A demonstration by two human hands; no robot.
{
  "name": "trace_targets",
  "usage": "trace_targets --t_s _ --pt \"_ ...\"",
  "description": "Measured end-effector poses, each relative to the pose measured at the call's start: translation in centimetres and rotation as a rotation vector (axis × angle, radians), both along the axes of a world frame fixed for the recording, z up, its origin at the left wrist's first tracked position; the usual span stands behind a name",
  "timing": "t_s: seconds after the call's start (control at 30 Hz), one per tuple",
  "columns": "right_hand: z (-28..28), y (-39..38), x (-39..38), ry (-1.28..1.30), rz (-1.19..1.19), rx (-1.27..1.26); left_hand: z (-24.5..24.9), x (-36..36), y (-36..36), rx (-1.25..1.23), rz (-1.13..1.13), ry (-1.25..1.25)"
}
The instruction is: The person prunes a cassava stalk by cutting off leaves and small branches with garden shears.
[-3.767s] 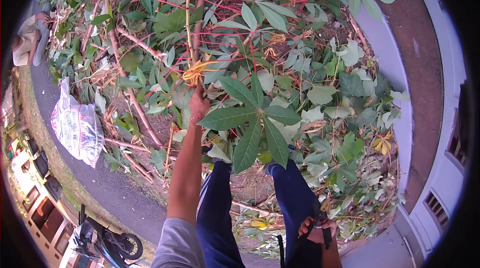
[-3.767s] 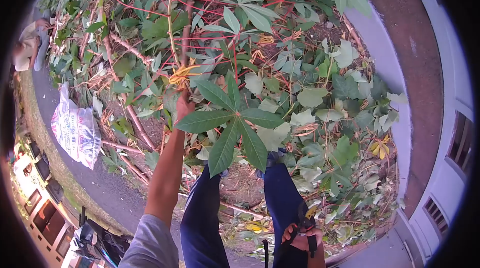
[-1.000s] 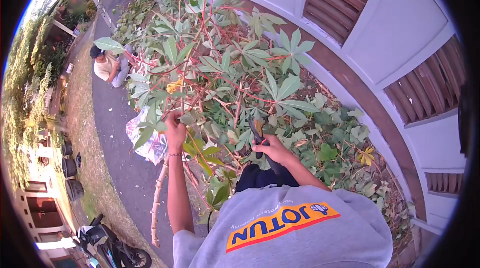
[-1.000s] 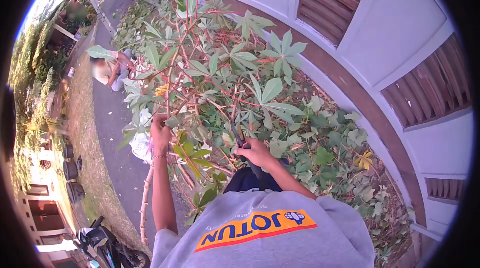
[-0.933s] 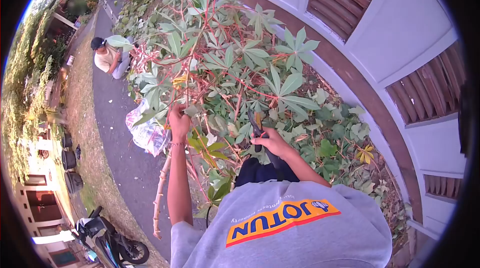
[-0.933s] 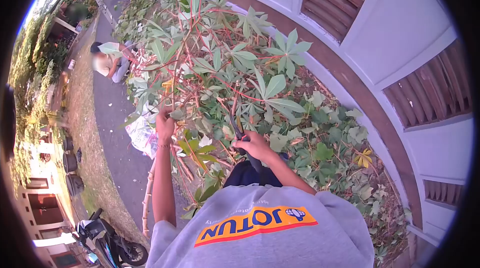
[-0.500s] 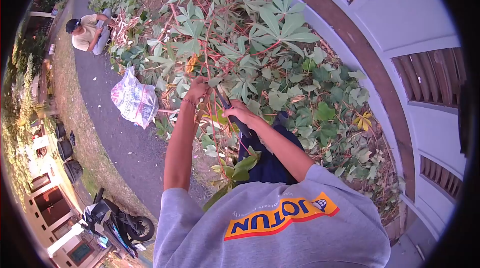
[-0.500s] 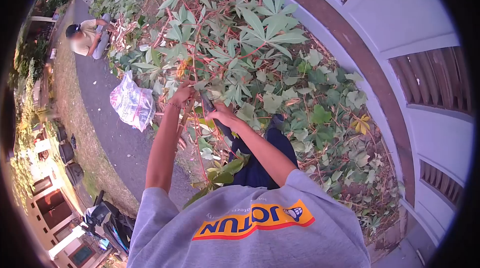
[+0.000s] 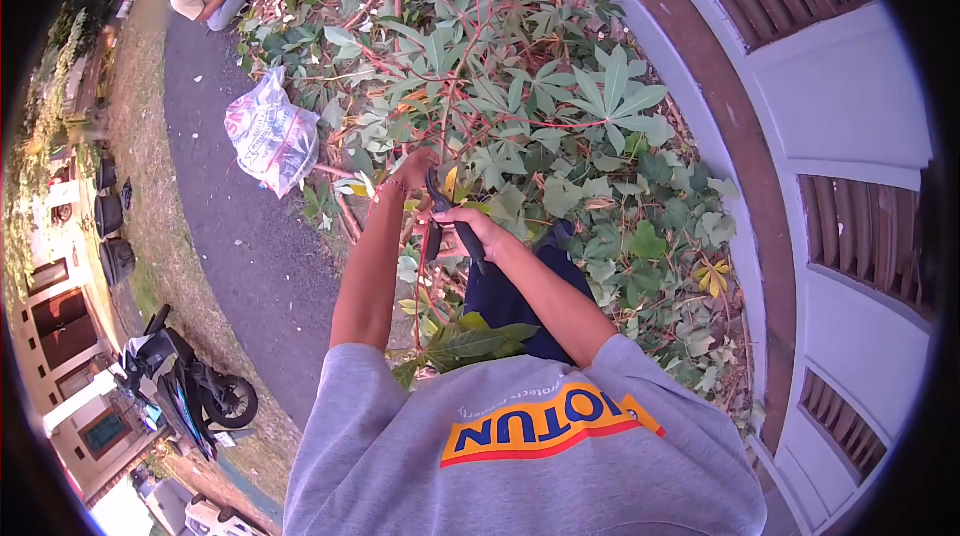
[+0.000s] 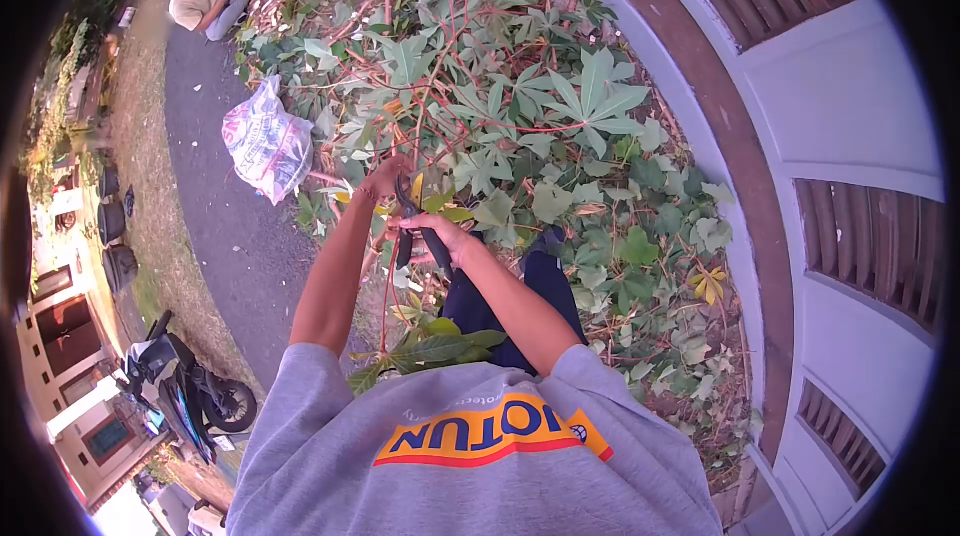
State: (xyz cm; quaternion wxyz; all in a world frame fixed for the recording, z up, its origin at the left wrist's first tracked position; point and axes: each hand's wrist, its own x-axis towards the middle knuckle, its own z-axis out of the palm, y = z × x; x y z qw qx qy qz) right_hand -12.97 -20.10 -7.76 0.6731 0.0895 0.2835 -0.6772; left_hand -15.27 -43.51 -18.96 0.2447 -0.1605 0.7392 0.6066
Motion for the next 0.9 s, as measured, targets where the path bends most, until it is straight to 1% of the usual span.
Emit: trace_targets --t_s 0.03,0.07,0.1,0.17,0.23,0.27,0.3,0.33,0.37,0.4,0.43,0.47,0.5,0.57,0.6,0.63,0.67,0.7,0.77,0.8,0.83,0.9 --pt "0.0 -0.6 0.6 -0.099 -0.005 -0.051 1.3 0.2 -0.2 -0.004 0.022 -0.007" --pt "-0.7 -1.4 1.2 -0.152 0.0 -0.104 2.4 0.3 -0.2 -0.036 -0.02 0.044" --pt "-0.8 -2.0 1.5 -0.161 0.019 -0.103 2.5 0.7 -0.7 -0.065 -0.063 0.093" --pt "-0.8 -3.0 2.1 -0.153 -0.071 -0.109 2.6 1.4 -1.4 -0.015 -0.003 0.054" --pt "-1.7 -3.7 2.2 -0.175 -0.089 -0.122 3.5 1.7 -1.5 -0.281 -0.094 0.297" --pt "-2.2 -3.6 1.7 -0.159 -0.095 -0.127 4.0 1.9 -1.6 -0.49 -0.137 0.392" --pt "-2.4 -3.4 1.0 -0.145 -0.104 -0.131 6.3 2.4 -1.7 -0.486 -0.13 0.391" --pt "-1.7 -3.3 0.3 -0.077 -0.163 -0.015 10.7 3.6 -1.6 -0.551 -0.009 0.316" --pt "-2.6 -3.2 0.0 -0.053 -0.215 -0.002 13.7 4.8 -1.4 -0.62 0.104 0.24" --pt "-2.6 -3.0 -0.5 -0.104 -0.222 0.007 14.6 6.0 -1.2 -0.622 0.114 0.239" --pt "-2.3 -2.7 -0.8 -0.158 -0.222 0.021 15.1 7.7 -0.8 -0.727 0.034 0.047" --pt "-2.2 -2.6 -1.0 -0.211 -0.267 -0.062 15.5 9.6 -0.1 -0.82 -0.047 -0.154" --pt "-1.7 -2.5 -1.2 -0.207 -0.28 -0.073 15.3 10.7 1.0 -0.816 -0.028 -0.162" --pt "-2.0 -2.3 -1.5 -0.258 -0.244 -0.073 13.7 11.9 3.1 -0.793 -0.072 -0.312" --pt "-2.3 -2.3 -1.7 -0.252 -0.239 -0.078 13.0 12.3 3.3 -0.568 -0.01 -0.312" --pt "-2.8 -2.1 -1.6 -0.204 -0.233 -0.037 11.8 12.9 3.5 -0.339 0.046 -0.307" --pt "-3.1 -1.8 -1.7 -0.156 -0.227 0.008 9.7 13.7 3.9 -0.256 0.113 -0.262" --pt "-3.1 -1.4 -2.0 -0.15 -0.222 0.014 8.9 14.3 4.7 -0.249 0.118 -0.258" --pt "-3.2 -0.9 -2.6 -0.068 -0.101 0.132 8.2 15.0 6.8 -0.092 0.398 -0.359" --pt "-3.7 -0.9 -3.0 0.062 0.0 0.207 8.5 14.9 7.6 -0.056 0.448 -0.381" --pt "-4.2 -0.6 -3.8 0.19 0.128 0.232 8.4 14.7 7.5 -0.052 0.445 -0.376" --pt "-5.2 -0.4 -5.2 0.744 0.366 0.505 8.4 15.1 6.7 -0.286 0.217 -0.215"
